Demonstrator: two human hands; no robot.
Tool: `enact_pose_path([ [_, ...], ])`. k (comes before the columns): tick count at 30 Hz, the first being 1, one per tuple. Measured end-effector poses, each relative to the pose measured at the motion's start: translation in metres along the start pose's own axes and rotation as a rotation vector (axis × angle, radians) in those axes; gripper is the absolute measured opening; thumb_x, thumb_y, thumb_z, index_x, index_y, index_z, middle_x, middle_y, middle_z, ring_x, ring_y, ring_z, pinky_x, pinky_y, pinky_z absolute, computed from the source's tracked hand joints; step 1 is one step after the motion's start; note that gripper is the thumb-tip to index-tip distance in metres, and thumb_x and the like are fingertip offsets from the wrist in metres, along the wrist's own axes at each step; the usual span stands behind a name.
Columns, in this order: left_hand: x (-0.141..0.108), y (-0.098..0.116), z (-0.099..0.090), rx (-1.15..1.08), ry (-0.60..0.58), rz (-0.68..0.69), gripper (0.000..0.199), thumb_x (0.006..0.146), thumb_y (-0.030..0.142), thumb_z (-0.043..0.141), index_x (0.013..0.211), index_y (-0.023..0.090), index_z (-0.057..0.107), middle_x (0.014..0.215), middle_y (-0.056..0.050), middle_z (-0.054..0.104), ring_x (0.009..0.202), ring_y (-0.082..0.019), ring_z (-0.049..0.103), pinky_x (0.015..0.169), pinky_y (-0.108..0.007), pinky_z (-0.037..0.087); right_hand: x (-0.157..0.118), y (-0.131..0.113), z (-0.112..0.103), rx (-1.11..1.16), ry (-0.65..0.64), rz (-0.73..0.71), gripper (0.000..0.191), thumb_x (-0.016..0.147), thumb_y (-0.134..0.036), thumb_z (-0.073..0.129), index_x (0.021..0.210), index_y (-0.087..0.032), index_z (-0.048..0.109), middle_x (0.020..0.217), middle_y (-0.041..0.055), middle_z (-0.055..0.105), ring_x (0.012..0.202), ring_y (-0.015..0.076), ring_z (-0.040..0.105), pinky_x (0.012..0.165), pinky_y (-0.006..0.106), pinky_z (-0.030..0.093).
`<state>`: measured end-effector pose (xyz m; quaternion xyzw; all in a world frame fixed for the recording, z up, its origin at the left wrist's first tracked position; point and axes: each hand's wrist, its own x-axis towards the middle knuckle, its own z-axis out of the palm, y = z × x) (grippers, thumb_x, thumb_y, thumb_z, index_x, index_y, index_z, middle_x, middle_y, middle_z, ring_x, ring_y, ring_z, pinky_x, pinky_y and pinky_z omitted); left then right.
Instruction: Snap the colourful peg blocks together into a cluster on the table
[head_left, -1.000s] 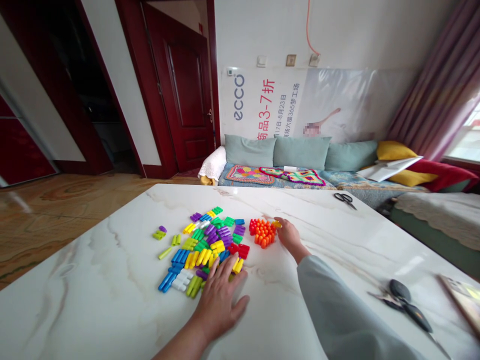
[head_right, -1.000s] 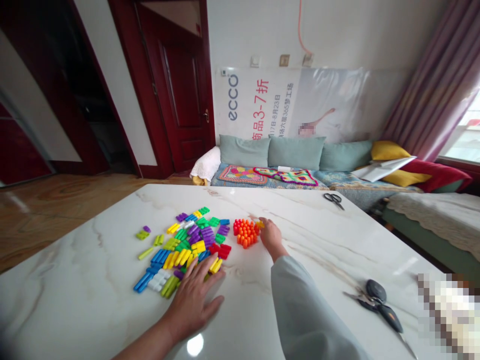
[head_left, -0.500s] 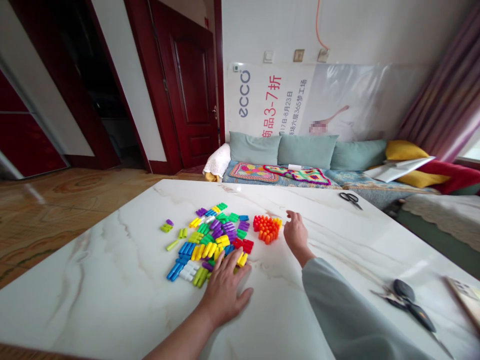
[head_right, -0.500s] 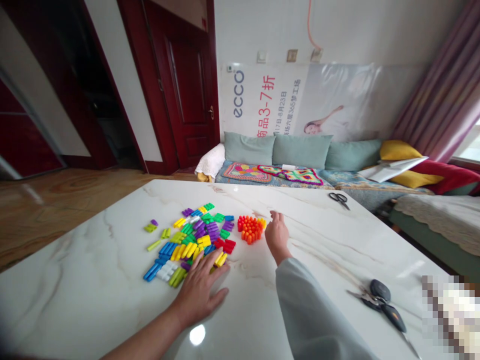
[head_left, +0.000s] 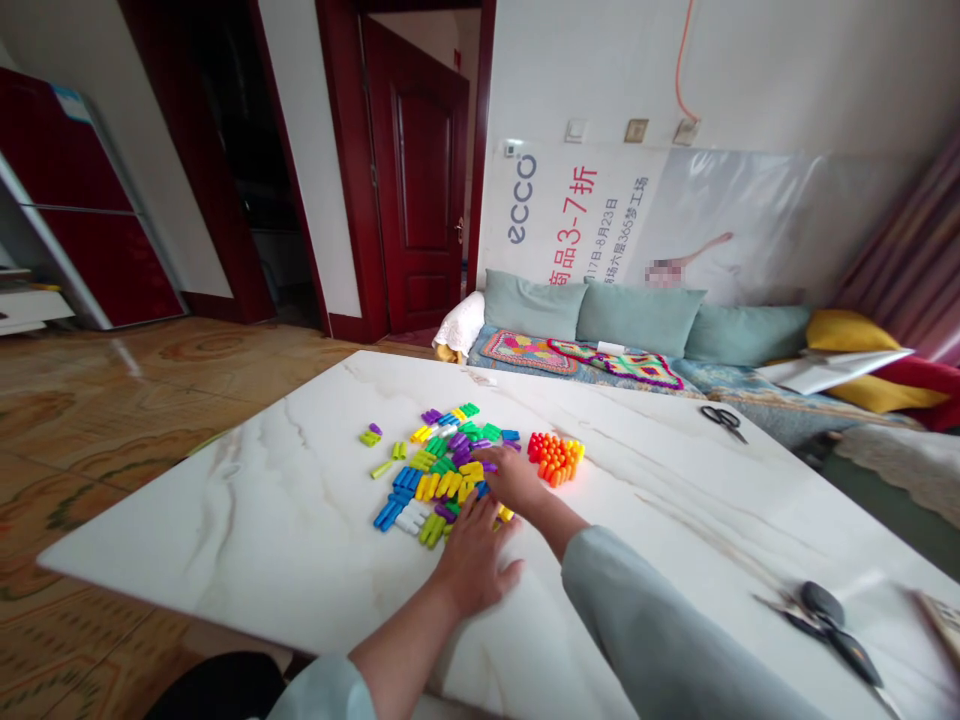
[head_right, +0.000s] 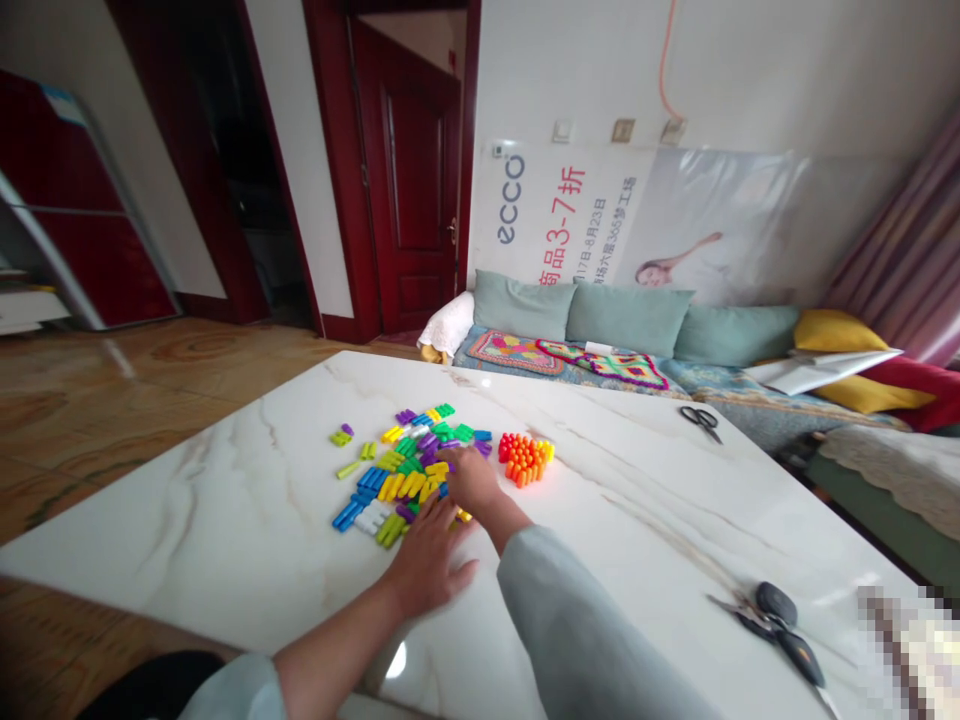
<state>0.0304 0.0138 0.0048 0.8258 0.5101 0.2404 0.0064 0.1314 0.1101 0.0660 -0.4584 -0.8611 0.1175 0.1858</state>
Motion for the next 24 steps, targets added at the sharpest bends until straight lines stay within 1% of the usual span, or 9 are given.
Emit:
enact_pose_path([
  [2, 0.001, 0.001, -0.001, 0.008, -0.007, -0.017, 0.044, 0.078, 0.047, 0.060, 0.115, 0.024, 0.060, 0.124, -0.009, 0.057, 0.125, -0.030, 0.043, 0.113, -0.050, 0.021, 0.006, -0.008, 0.009, -0.081, -0.049, 0.016, 0.053, 0.075, -0.004, 0.048, 0.120, -0.027, 0.063, 0.119, 0.0019, 0.065, 0.111, 0.0191, 0.054, 0.089, 0.027, 0.044],
  [4, 0.001, 0.002, -0.003, 0.016, -0.018, -0.013, 0.046, 0.078, 0.048, 0.059, 0.116, 0.022, 0.060, 0.124, -0.010, 0.058, 0.123, -0.031, 0.044, 0.113, -0.051, 0.021, 0.009, -0.014, 0.016, -0.193, -0.065, -0.004, 0.052, 0.075, -0.004, 0.049, 0.119, -0.026, 0.064, 0.114, 0.0046, 0.067, 0.110, 0.0206, 0.054, 0.084, 0.027, 0.045],
  [8, 0.002, 0.003, -0.004, 0.013, -0.011, -0.001, 0.052, 0.079, 0.048, 0.058, 0.124, 0.021, 0.056, 0.125, -0.010, 0.059, 0.124, -0.032, 0.043, 0.113, -0.053, 0.017, 0.012, -0.020, 0.019, -0.350, -0.064, -0.073, 0.035, 0.082, -0.011, 0.048, 0.110, -0.022, 0.067, 0.104, 0.0091, 0.067, 0.105, 0.0231, 0.054, 0.075, 0.028, 0.046],
  [11, 0.002, 0.003, -0.004, 0.001, 0.007, 0.000, 0.055, 0.079, 0.047, 0.059, 0.128, 0.022, 0.053, 0.126, -0.010, 0.059, 0.125, -0.032, 0.043, 0.114, -0.054, 0.013, 0.013, -0.024, 0.017, -0.385, -0.080, -0.086, 0.027, 0.087, -0.014, 0.046, 0.104, -0.017, 0.066, 0.103, 0.0125, 0.066, 0.102, 0.0234, 0.055, 0.075, 0.029, 0.046],
  [15, 0.002, 0.004, -0.005, -0.004, 0.008, 0.004, 0.056, 0.080, 0.046, 0.057, 0.132, 0.024, 0.050, 0.124, -0.009, 0.061, 0.126, -0.033, 0.043, 0.113, -0.056, 0.009, 0.015, -0.025, 0.018, -0.429, -0.093, -0.106, 0.026, 0.088, -0.012, 0.043, 0.105, -0.015, 0.063, 0.105, 0.0151, 0.065, 0.102, 0.0229, 0.056, 0.076, 0.028, 0.046],
  [19, 0.002, 0.005, -0.005, 0.003, 0.006, -0.005, 0.058, 0.080, 0.045, 0.057, 0.133, 0.023, 0.049, 0.124, -0.009, 0.061, 0.126, -0.032, 0.043, 0.114, -0.054, 0.010, 0.016, -0.023, 0.020, -0.455, -0.090, -0.115, 0.023, 0.088, -0.011, 0.044, 0.100, -0.015, 0.064, 0.104, 0.0142, 0.064, 0.101, 0.0247, 0.057, 0.074, 0.029, 0.047],
  [22, 0.002, 0.005, -0.004, 0.006, 0.008, -0.011, 0.055, 0.080, 0.044, 0.058, 0.130, 0.023, 0.052, 0.126, -0.009, 0.060, 0.124, -0.032, 0.045, 0.114, -0.054, 0.011, 0.016, -0.022, 0.023, -0.462, -0.085, -0.114, 0.022, 0.086, -0.010, 0.046, 0.098, -0.015, 0.064, 0.102, 0.0145, 0.065, 0.099, 0.0247, 0.058, 0.074, 0.029, 0.047],
  [24, 0.002, 0.004, -0.004, 0.004, 0.001, -0.012, 0.052, 0.079, 0.042, 0.058, 0.128, 0.024, 0.055, 0.122, -0.009, 0.063, 0.121, -0.031, 0.048, 0.114, -0.054, 0.011, 0.015, -0.022, 0.025, -0.460, -0.079, -0.121, 0.022, 0.086, -0.009, 0.045, 0.098, -0.014, 0.063, 0.102, 0.0151, 0.065, 0.098, 0.0248, 0.058, 0.075, 0.029, 0.046],
])
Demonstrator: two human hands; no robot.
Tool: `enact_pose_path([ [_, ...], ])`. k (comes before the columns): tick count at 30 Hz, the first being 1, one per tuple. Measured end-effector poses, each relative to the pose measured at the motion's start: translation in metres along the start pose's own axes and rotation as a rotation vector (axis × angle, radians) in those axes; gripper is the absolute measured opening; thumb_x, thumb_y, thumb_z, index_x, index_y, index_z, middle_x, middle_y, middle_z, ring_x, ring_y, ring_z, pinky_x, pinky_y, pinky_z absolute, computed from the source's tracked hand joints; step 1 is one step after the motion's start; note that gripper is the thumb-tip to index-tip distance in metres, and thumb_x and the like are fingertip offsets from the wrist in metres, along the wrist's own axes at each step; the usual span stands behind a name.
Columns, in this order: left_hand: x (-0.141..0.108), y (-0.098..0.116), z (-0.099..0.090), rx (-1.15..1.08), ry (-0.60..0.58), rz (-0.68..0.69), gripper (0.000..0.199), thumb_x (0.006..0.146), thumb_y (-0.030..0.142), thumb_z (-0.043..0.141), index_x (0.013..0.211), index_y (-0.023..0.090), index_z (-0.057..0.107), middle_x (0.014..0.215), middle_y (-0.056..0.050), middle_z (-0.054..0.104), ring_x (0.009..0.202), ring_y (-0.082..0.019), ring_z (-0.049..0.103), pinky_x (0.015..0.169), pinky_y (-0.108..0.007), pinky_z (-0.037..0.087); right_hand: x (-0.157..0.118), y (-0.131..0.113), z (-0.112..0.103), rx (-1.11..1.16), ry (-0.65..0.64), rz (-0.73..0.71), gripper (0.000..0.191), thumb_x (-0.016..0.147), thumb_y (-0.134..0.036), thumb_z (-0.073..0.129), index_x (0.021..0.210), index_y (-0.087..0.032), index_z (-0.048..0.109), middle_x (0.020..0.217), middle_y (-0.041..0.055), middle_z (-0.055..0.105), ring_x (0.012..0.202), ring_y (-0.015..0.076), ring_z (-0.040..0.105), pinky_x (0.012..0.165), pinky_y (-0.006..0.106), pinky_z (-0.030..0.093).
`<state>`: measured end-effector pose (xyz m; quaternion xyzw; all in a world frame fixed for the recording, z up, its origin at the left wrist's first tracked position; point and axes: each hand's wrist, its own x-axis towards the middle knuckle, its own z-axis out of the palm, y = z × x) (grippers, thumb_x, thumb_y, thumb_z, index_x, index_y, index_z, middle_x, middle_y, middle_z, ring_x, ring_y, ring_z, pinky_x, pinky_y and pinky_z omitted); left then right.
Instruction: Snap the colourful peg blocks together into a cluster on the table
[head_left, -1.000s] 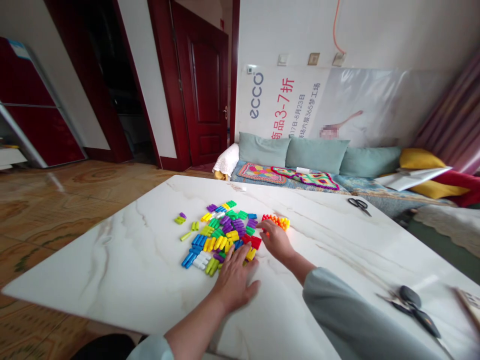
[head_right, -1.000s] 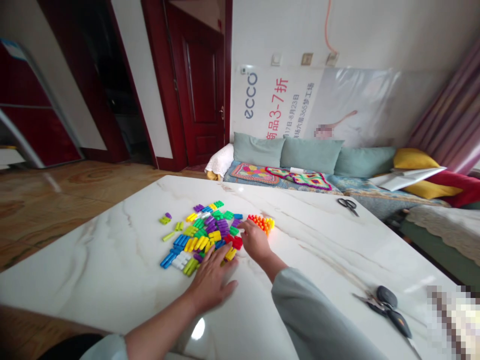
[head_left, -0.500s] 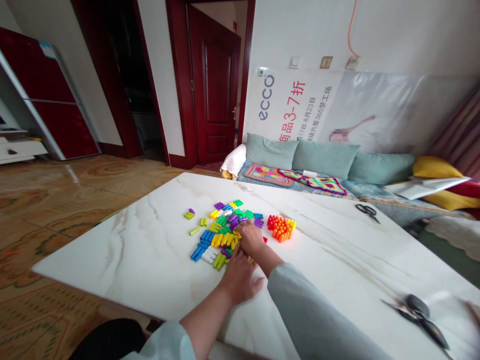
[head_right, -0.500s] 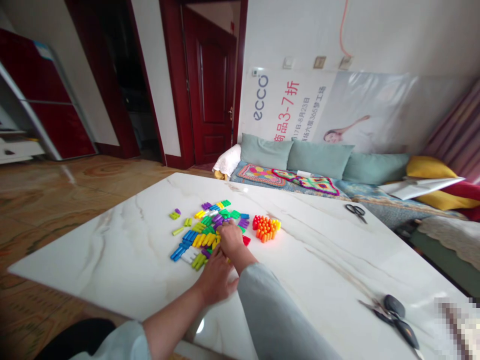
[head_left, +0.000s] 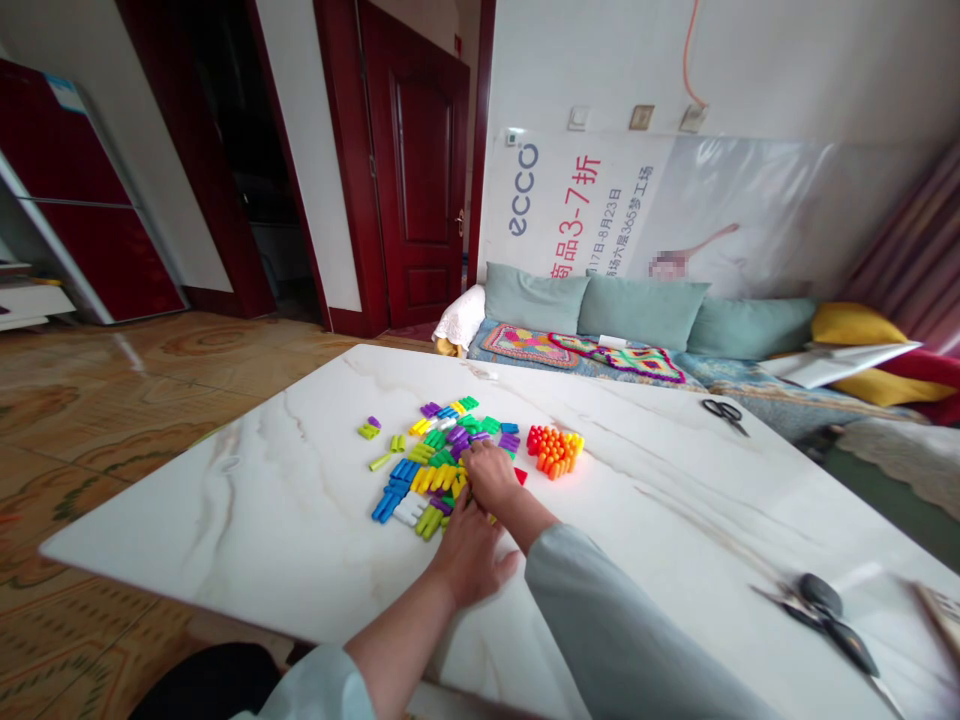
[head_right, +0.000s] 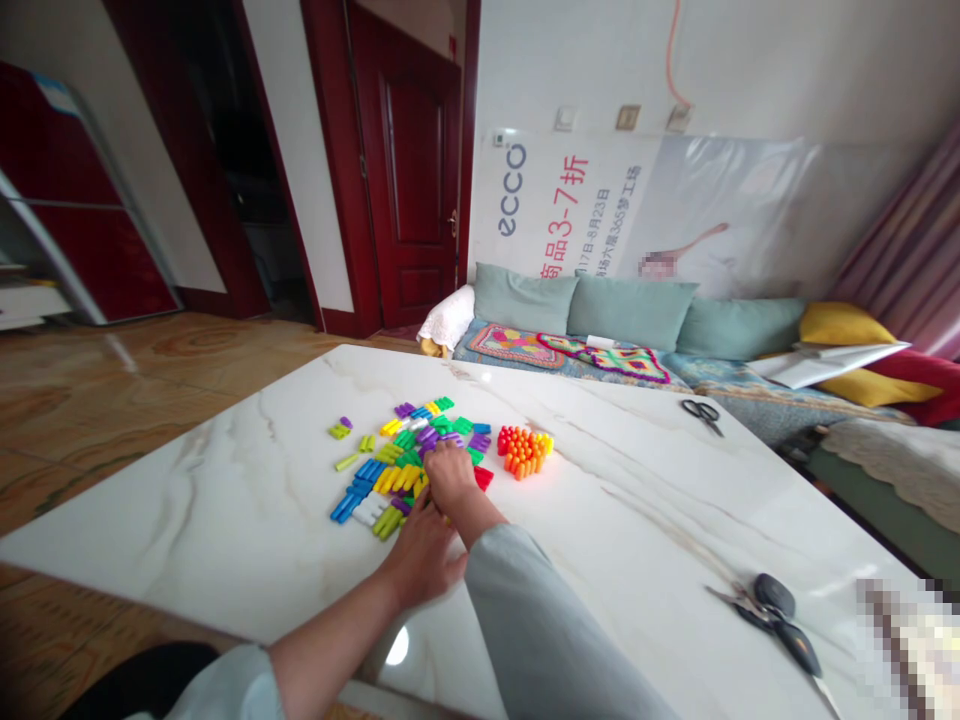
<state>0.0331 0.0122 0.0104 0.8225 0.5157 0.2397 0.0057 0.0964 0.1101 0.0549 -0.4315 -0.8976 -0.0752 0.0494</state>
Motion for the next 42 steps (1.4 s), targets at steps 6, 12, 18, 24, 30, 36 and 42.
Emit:
enact_pose_path([
  [6, -0.001, -0.003, 0.002, -0.031, -0.018, 0.016, 0.050, 0.079, 0.040, 0.060, 0.126, 0.025, 0.056, 0.121, -0.008, 0.064, 0.121, -0.030, 0.048, 0.114, -0.055, 0.012, -0.003, -0.004, 0.005, 0.018, 0.051, 0.027, 0.023, 0.087, -0.009, 0.043, 0.102, -0.012, 0.060, 0.102, 0.0150, 0.065, 0.097, 0.0243, 0.057, 0.074, 0.029, 0.046],
  [12, -0.002, -0.009, 0.007, 0.014, -0.011, 0.031, 0.047, 0.080, 0.043, 0.059, 0.124, 0.027, 0.056, 0.139, -0.007, 0.049, 0.131, -0.029, 0.038, 0.115, -0.052, 0.013, -0.013, 0.018, -0.006, 0.099, 0.230, 0.162, 0.033, 0.090, -0.015, 0.038, 0.119, -0.015, 0.054, 0.103, 0.0113, 0.065, 0.099, 0.0225, 0.055, 0.080, 0.030, 0.042],
  [18, -0.002, -0.008, 0.003, 0.036, -0.018, 0.050, 0.042, 0.081, 0.044, 0.059, 0.120, 0.030, 0.057, 0.149, -0.004, 0.034, 0.135, -0.027, 0.033, 0.116, -0.051, 0.012, -0.037, 0.100, -0.014, 0.351, 0.569, 0.639, 0.035, 0.093, -0.032, 0.034, 0.119, -0.018, 0.054, 0.096, 0.0070, 0.066, 0.084, 0.0171, 0.059, 0.071, 0.025, 0.038],
  [24, -0.001, -0.006, 0.003, -0.006, -0.016, 0.047, 0.042, 0.081, 0.042, 0.059, 0.121, 0.031, 0.057, 0.149, -0.004, 0.035, 0.135, -0.027, 0.034, 0.115, -0.052, 0.011, -0.081, 0.174, 0.012, 0.468, 0.483, 0.992, 0.036, 0.090, -0.034, 0.037, 0.114, -0.018, 0.059, 0.101, 0.0073, 0.068, 0.084, 0.0173, 0.061, 0.063, 0.024, 0.037],
  [30, 0.000, -0.006, 0.003, 0.000, -0.027, 0.043, 0.042, 0.082, 0.043, 0.058, 0.122, 0.032, 0.056, 0.150, -0.003, 0.033, 0.136, -0.027, 0.032, 0.116, -0.052, 0.012, -0.095, 0.184, 0.036, 0.454, 0.336, 0.982, 0.026, 0.081, -0.033, 0.052, 0.097, -0.023, 0.069, 0.091, 0.0054, 0.070, 0.082, 0.0197, 0.062, 0.059, 0.025, 0.035],
  [36, 0.000, -0.006, 0.002, 0.022, -0.055, 0.041, 0.043, 0.081, 0.039, 0.059, 0.123, 0.031, 0.055, 0.150, -0.004, 0.033, 0.136, -0.027, 0.032, 0.115, -0.053, 0.012, -0.086, 0.187, 0.048, 0.462, 0.339, 0.968, 0.025, 0.079, -0.030, 0.054, 0.095, -0.019, 0.071, 0.091, 0.0060, 0.071, 0.083, 0.0193, 0.062, 0.063, 0.025, 0.038],
  [42, 0.000, -0.006, 0.002, 0.005, -0.058, 0.036, 0.042, 0.083, 0.045, 0.056, 0.123, 0.033, 0.055, 0.151, -0.004, 0.032, 0.137, -0.026, 0.031, 0.116, -0.053, 0.011, -0.076, 0.189, 0.056, 0.475, 0.391, 0.979, 0.024, 0.079, -0.028, 0.055, 0.093, -0.015, 0.071, 0.088, 0.0086, 0.071, 0.081, 0.0190, 0.062, 0.065, 0.024, 0.039],
])
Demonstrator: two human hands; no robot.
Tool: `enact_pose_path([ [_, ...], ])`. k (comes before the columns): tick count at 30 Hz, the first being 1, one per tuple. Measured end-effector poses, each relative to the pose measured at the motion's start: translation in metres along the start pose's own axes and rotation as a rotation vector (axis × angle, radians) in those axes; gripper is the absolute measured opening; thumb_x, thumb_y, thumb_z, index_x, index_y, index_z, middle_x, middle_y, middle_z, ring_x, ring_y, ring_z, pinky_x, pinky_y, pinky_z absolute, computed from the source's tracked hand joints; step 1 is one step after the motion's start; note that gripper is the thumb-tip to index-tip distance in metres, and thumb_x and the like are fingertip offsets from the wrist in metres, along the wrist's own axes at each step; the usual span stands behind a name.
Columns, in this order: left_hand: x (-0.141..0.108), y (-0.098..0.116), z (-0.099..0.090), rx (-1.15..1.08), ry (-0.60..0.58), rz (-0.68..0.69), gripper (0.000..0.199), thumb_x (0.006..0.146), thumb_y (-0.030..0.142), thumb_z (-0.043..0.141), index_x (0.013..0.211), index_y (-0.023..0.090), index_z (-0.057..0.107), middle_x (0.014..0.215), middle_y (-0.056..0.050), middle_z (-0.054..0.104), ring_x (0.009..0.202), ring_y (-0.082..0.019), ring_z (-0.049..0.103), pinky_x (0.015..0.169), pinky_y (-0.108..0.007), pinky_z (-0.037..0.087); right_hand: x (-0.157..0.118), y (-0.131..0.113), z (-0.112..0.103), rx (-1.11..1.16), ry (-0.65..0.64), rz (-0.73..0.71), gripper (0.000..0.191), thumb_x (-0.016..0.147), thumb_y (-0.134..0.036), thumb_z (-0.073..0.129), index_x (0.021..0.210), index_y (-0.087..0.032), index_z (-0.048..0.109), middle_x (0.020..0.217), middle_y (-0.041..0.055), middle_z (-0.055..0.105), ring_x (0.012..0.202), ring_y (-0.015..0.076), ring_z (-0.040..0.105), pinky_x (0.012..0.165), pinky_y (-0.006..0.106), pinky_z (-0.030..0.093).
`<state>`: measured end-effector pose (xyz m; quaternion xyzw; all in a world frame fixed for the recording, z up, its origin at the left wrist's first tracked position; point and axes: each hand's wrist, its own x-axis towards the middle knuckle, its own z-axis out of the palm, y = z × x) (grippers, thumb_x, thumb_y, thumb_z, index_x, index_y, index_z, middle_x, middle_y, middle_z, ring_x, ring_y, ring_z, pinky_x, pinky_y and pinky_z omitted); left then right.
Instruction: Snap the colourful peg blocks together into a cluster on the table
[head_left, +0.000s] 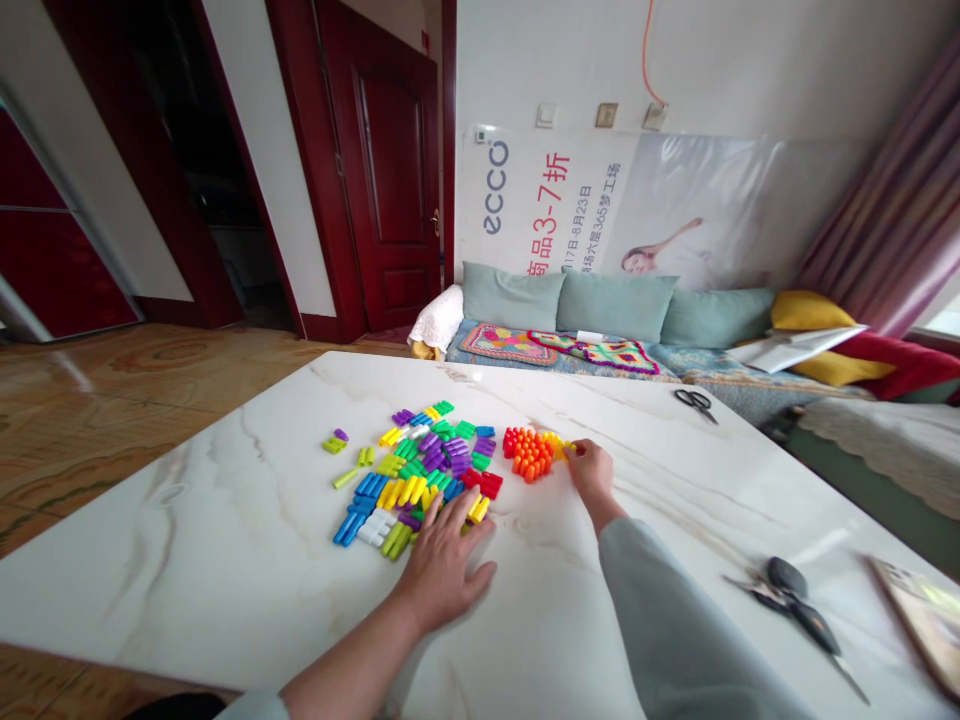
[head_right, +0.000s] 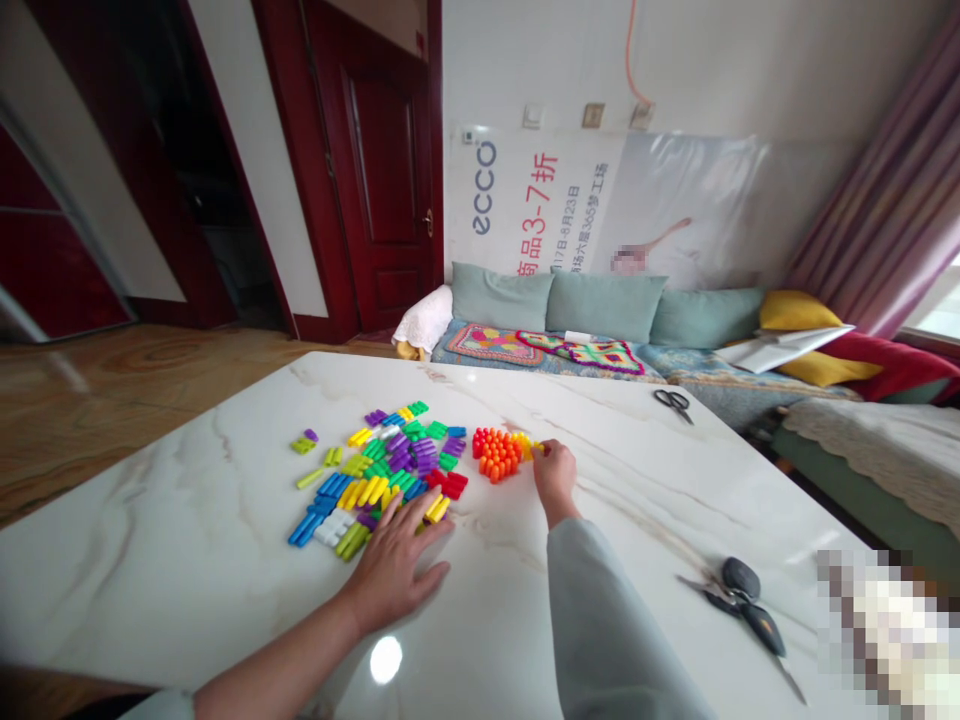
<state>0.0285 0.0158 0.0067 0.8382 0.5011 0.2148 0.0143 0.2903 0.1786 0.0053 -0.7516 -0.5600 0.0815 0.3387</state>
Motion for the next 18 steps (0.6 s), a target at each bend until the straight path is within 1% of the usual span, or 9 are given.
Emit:
enact_pose_path([
  [4, 0.000, 0.000, -0.001, 0.000, -0.007, -0.005, 0.043, 0.084, 0.047, 0.055, 0.124, 0.033, 0.054, 0.150, -0.004, 0.032, 0.137, -0.026, 0.031, 0.116, -0.053, 0.011, 0.002, -0.003, 0.005, 0.020, 0.018, 0.001, 0.024, 0.077, -0.026, 0.057, 0.094, -0.014, 0.069, 0.088, 0.0091, 0.071, 0.082, 0.0195, 0.062, 0.066, 0.024, 0.040],
  [10, 0.001, 0.000, -0.001, 0.004, -0.003, 0.000, 0.043, 0.084, 0.048, 0.055, 0.124, 0.033, 0.054, 0.150, -0.004, 0.032, 0.137, -0.026, 0.031, 0.116, -0.053, 0.012, 0.000, -0.011, 0.010, 0.036, 0.005, -0.006, 0.026, 0.076, -0.020, 0.055, 0.098, -0.014, 0.067, 0.092, 0.0093, 0.070, 0.085, 0.0194, 0.062, 0.068, 0.025, 0.041],
  [14, 0.000, -0.001, 0.001, 0.013, 0.005, -0.004, 0.043, 0.083, 0.048, 0.055, 0.124, 0.034, 0.054, 0.151, -0.003, 0.031, 0.136, -0.026, 0.031, 0.116, -0.052, 0.012, -0.003, -0.015, 0.009, 0.039, -0.012, -0.007, 0.029, 0.076, -0.017, 0.053, 0.101, -0.015, 0.065, 0.094, 0.0078, 0.069, 0.087, 0.0188, 0.062, 0.069, 0.025, 0.041],
  [18, 0.000, -0.001, 0.002, 0.007, 0.010, -0.005, 0.043, 0.083, 0.048, 0.056, 0.124, 0.033, 0.055, 0.151, -0.003, 0.032, 0.136, -0.026, 0.031, 0.116, -0.052, 0.011, -0.008, -0.015, 0.005, 0.027, -0.001, -0.001, 0.038, 0.072, -0.013, 0.051, 0.108, -0.015, 0.062, 0.100, 0.0084, 0.067, 0.090, 0.0197, 0.061, 0.069, 0.026, 0.042],
])
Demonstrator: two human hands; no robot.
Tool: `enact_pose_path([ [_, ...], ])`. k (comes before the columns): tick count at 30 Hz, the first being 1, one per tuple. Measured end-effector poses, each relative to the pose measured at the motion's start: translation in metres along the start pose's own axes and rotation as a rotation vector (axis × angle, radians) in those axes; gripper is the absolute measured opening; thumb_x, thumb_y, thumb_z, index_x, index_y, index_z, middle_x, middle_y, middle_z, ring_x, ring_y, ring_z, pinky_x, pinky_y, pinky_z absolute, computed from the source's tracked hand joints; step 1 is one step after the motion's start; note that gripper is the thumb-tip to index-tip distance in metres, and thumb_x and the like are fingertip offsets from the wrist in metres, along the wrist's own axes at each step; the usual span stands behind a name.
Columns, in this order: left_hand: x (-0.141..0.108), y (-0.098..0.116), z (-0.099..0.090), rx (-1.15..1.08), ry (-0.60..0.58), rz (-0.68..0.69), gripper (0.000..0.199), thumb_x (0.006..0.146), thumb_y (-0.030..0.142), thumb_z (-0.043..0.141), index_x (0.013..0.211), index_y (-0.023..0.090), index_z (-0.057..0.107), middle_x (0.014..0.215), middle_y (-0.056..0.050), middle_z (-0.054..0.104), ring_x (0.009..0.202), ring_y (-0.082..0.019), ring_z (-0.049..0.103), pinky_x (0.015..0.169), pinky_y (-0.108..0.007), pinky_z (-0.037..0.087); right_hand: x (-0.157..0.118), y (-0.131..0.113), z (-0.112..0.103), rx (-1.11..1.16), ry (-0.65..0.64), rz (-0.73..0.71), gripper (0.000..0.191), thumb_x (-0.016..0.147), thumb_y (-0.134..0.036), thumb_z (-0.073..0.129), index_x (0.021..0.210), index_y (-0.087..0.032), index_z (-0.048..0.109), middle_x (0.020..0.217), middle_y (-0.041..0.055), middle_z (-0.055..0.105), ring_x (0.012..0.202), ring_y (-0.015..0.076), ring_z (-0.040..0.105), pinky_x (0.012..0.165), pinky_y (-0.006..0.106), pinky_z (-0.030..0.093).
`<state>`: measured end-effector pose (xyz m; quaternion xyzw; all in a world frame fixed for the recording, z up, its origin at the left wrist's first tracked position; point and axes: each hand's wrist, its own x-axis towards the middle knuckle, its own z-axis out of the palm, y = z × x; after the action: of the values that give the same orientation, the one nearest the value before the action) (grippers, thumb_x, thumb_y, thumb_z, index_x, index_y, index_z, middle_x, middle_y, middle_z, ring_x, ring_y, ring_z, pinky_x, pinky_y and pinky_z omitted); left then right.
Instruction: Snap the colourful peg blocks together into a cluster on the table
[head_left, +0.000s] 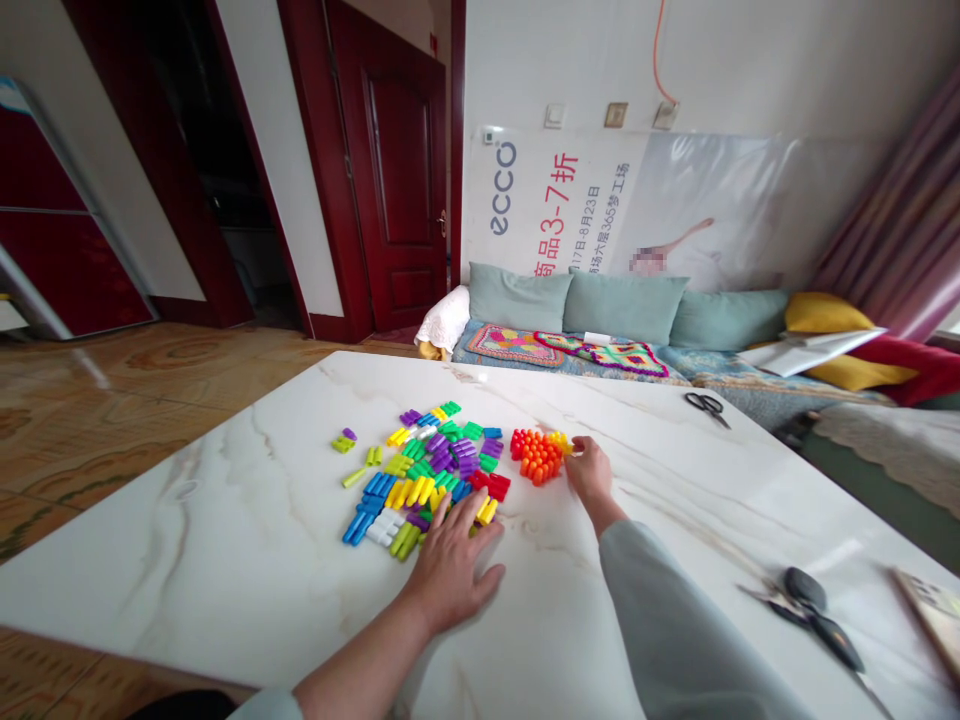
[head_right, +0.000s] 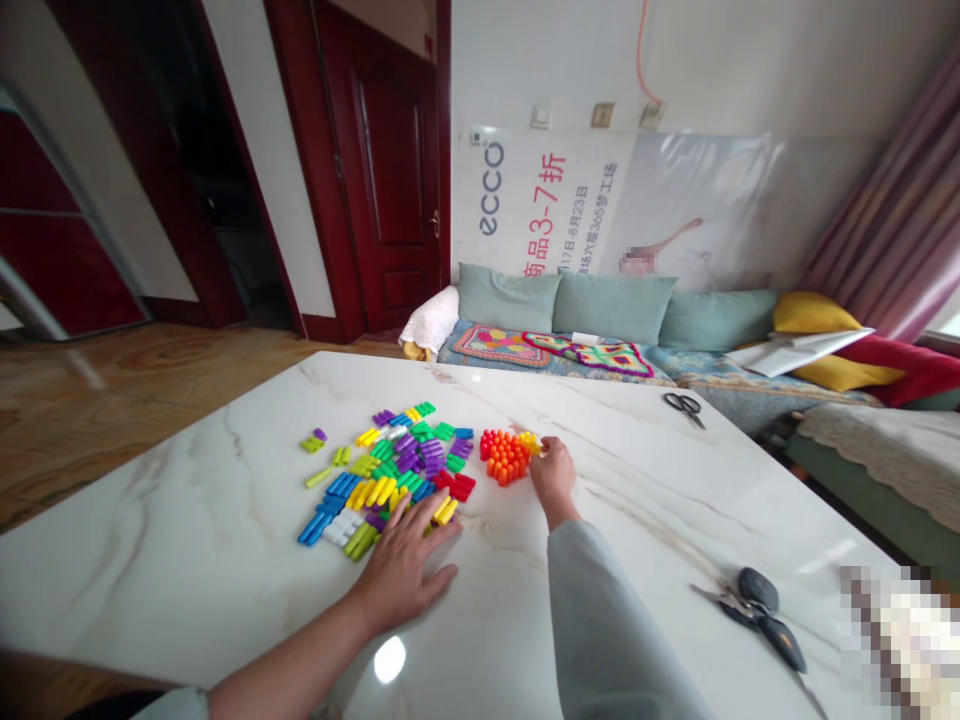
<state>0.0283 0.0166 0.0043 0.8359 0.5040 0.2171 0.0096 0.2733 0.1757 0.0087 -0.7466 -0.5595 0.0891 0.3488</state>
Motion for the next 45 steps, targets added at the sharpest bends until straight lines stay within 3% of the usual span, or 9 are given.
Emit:
enact_pose_path([
  [5, 0.000, 0.002, -0.002, -0.013, 0.001, -0.014, 0.044, 0.082, 0.049, 0.056, 0.122, 0.033, 0.056, 0.149, -0.004, 0.033, 0.136, -0.026, 0.031, 0.116, -0.051, 0.009, -0.008, -0.018, -0.009, -0.001, 0.095, -0.016, 0.043, 0.072, -0.011, 0.046, 0.114, -0.016, 0.057, 0.115, 0.0108, 0.059, 0.092, 0.0206, 0.059, 0.069, 0.029, 0.043],
  [8, 0.000, 0.003, -0.004, -0.013, 0.001, -0.019, 0.044, 0.081, 0.049, 0.057, 0.122, 0.032, 0.056, 0.149, -0.004, 0.033, 0.136, -0.025, 0.030, 0.117, -0.050, 0.009, -0.021, -0.051, -0.008, 0.089, 0.119, -0.220, 0.038, 0.074, -0.010, 0.044, 0.108, -0.017, 0.060, 0.108, 0.0080, 0.061, 0.086, 0.0180, 0.060, 0.072, 0.029, 0.044],
  [13, -0.001, 0.003, -0.002, 0.010, 0.000, -0.031, 0.047, 0.080, 0.049, 0.057, 0.122, 0.028, 0.056, 0.145, -0.007, 0.041, 0.135, -0.028, 0.032, 0.116, -0.051, 0.011, -0.073, -0.120, 0.000, 0.264, -0.266, -0.698, 0.028, 0.077, -0.012, 0.048, 0.099, -0.019, 0.066, 0.096, 0.0042, 0.065, 0.085, 0.0151, 0.060, 0.079, 0.026, 0.046],
  [16, -0.003, 0.002, 0.005, 0.029, -0.042, -0.102, 0.049, 0.081, 0.048, 0.054, 0.123, 0.023, 0.057, 0.127, -0.011, 0.057, 0.125, -0.032, 0.044, 0.110, -0.053, 0.024, -0.110, -0.148, 0.007, 0.169, -0.469, -0.913, 0.041, 0.074, -0.015, 0.056, 0.114, -0.023, 0.062, 0.115, 0.0050, 0.061, 0.104, 0.0186, 0.056, 0.089, 0.029, 0.044],
  [19, -0.005, -0.001, 0.015, 0.026, -0.088, -0.145, 0.050, 0.083, 0.040, 0.050, 0.129, 0.022, 0.052, 0.125, -0.010, 0.060, 0.123, -0.035, 0.045, 0.105, -0.052, 0.032, -0.137, -0.159, 0.015, -0.021, -0.565, -0.989, 0.047, 0.072, -0.021, 0.061, 0.119, -0.027, 0.060, 0.131, 0.0061, 0.052, 0.112, 0.0242, 0.051, 0.092, 0.036, 0.042],
  [26, -0.003, -0.008, 0.021, 0.034, -0.063, -0.039, 0.049, 0.087, 0.028, 0.044, 0.136, 0.029, 0.045, 0.136, -0.005, 0.052, 0.136, -0.034, 0.029, 0.110, -0.053, 0.022, -0.152, -0.167, 0.022, -0.217, -0.535, -0.932, 0.030, 0.081, -0.013, 0.051, 0.106, -0.023, 0.063, 0.111, 0.0087, 0.061, 0.101, 0.0221, 0.055, 0.086, 0.036, 0.041],
  [35, -0.001, -0.002, 0.006, 0.031, 0.006, -0.034, 0.052, 0.080, 0.042, 0.055, 0.127, 0.022, 0.054, 0.126, -0.009, 0.059, 0.125, -0.034, 0.044, 0.111, -0.049, 0.027, -0.125, -0.161, 0.014, -0.072, -0.309, -0.907, 0.029, 0.089, -0.017, 0.044, 0.116, -0.016, 0.053, 0.091, 0.0082, 0.068, 0.085, 0.0204, 0.061, 0.083, 0.032, 0.040],
  [40, -0.001, -0.001, 0.002, 0.031, 0.039, 0.014, 0.043, 0.080, 0.043, 0.058, 0.120, 0.027, 0.057, 0.145, -0.007, 0.040, 0.134, -0.028, 0.033, 0.116, -0.050, 0.015, -0.072, -0.135, -0.011, 0.139, -0.100, -0.671, 0.022, 0.086, -0.027, 0.049, 0.103, -0.021, 0.062, 0.095, 0.0035, 0.069, 0.084, 0.0162, 0.062, 0.075, 0.025, 0.041],
  [45, -0.001, -0.001, -0.001, -0.006, 0.028, 0.010, 0.042, 0.082, 0.044, 0.057, 0.121, 0.029, 0.056, 0.149, -0.004, 0.035, 0.135, -0.026, 0.032, 0.117, -0.050, 0.012, -0.016, -0.066, -0.036, 0.195, 0.122, -0.193, 0.031, 0.081, -0.035, 0.048, 0.101, -0.018, 0.064, 0.083, 0.0043, 0.068, 0.073, 0.0162, 0.061, 0.064, 0.024, 0.040],
])
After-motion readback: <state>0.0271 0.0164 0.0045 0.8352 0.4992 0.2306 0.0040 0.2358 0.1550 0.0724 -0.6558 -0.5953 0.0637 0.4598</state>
